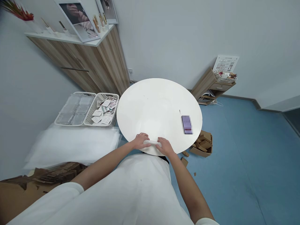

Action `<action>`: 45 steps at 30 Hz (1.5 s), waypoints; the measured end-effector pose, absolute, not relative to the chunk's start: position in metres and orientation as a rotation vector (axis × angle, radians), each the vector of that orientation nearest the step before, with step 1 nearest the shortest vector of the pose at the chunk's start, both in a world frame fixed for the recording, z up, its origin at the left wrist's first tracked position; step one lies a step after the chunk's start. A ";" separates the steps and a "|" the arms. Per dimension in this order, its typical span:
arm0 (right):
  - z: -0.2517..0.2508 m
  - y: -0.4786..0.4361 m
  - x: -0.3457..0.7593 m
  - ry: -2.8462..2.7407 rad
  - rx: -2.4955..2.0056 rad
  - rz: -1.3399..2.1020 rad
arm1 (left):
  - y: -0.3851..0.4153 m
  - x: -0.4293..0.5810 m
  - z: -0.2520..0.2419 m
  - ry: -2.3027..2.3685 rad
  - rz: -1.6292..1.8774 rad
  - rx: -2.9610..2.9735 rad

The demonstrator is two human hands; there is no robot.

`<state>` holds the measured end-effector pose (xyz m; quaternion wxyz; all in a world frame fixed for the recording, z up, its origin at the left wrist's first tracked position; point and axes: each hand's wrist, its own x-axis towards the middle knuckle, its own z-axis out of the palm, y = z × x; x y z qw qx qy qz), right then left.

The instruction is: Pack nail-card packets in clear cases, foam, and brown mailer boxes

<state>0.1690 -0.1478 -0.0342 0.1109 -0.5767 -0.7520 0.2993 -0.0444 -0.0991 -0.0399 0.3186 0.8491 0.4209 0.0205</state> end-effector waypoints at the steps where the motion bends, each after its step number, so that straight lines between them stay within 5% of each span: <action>1: -0.034 -0.145 0.169 -2.163 -1.729 0.916 | -0.098 -0.046 -0.040 1.099 0.042 2.223; 14: -0.047 -0.122 0.169 -1.686 -1.855 1.284 | -0.066 -0.056 -0.064 1.138 0.179 1.762; 38: -0.079 -0.136 0.164 -1.505 -2.171 0.676 | -0.061 -0.070 -0.070 1.749 0.053 1.646; 45: -0.050 -0.139 0.161 -2.046 -1.941 0.504 | -0.059 -0.065 -0.052 1.612 0.271 2.100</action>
